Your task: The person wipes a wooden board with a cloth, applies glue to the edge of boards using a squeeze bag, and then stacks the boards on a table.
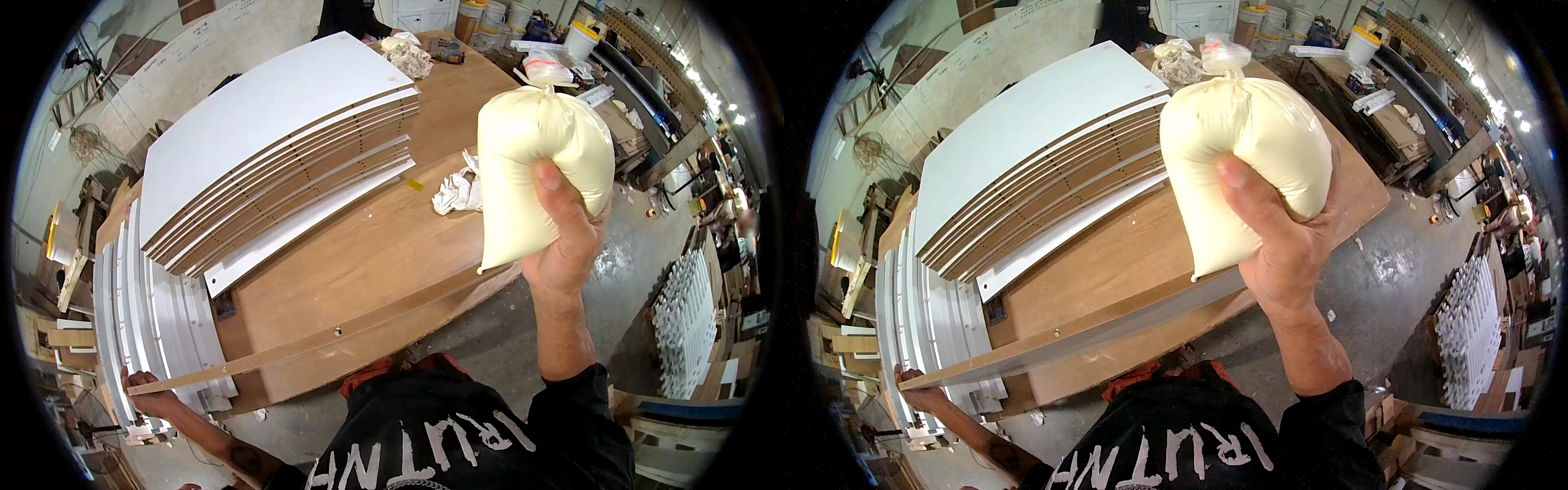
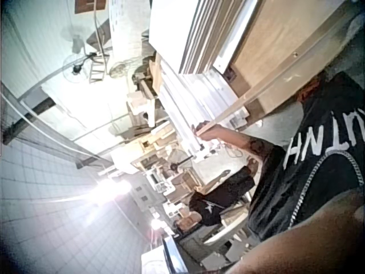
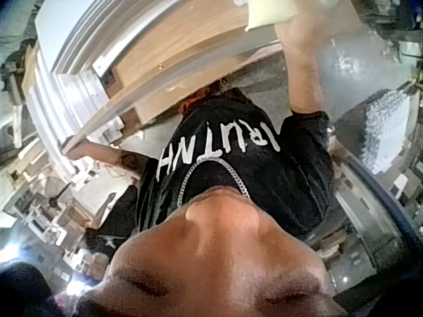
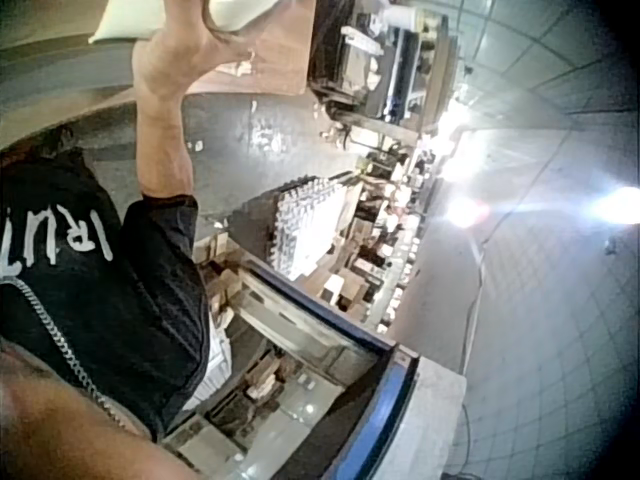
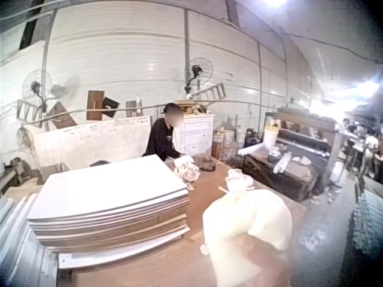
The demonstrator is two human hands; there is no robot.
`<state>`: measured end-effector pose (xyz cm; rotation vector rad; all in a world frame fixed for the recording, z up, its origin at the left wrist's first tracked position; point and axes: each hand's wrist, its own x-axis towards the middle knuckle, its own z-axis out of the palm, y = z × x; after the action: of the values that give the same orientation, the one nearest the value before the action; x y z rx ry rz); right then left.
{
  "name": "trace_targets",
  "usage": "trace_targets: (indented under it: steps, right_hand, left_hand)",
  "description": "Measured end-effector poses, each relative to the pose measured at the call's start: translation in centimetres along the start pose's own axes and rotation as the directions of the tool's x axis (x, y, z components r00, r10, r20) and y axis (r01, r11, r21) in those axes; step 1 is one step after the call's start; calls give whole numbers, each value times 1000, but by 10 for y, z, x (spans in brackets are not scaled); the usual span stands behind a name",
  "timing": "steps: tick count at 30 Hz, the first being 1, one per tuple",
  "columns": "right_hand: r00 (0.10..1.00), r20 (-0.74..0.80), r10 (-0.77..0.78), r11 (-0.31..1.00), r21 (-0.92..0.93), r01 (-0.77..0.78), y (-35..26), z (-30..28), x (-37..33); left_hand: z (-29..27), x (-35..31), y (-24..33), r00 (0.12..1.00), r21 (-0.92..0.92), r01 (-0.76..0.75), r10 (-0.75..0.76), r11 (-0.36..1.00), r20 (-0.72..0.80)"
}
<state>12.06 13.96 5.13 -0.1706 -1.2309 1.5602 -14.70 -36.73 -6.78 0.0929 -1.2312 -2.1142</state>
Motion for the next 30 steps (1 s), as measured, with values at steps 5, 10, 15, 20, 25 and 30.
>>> trace_targets:
  steps: [5,10,15,20,25,30]
  right_hand:
    - [999,31,-29,999,-38,30,1,4,-2]
    - [984,-60,-171,979,-120,163,-7,-2,8]
    - [992,-122,22,999,-25,-25,-34,-40,45]
    - [988,-81,132,991,48,-128,-30,-70,50]
    - [990,-68,126,992,-7,-126,-37,-79,54]
    - [987,-37,153,988,-4,-154,-37,-92,57]
  left_hand:
    - [13,-11,6,996,79,-23,30,997,-84]
    - [-32,22,-9,994,97,-30,19,995,109]
    - [-10,0,-1,998,31,-53,54,998,-45]
    - [-14,-2,9,1000,72,-19,19,997,-3]
    - [-13,-8,3,994,87,-110,109,990,21]
    - [-3,-18,7,989,114,-148,144,982,43]
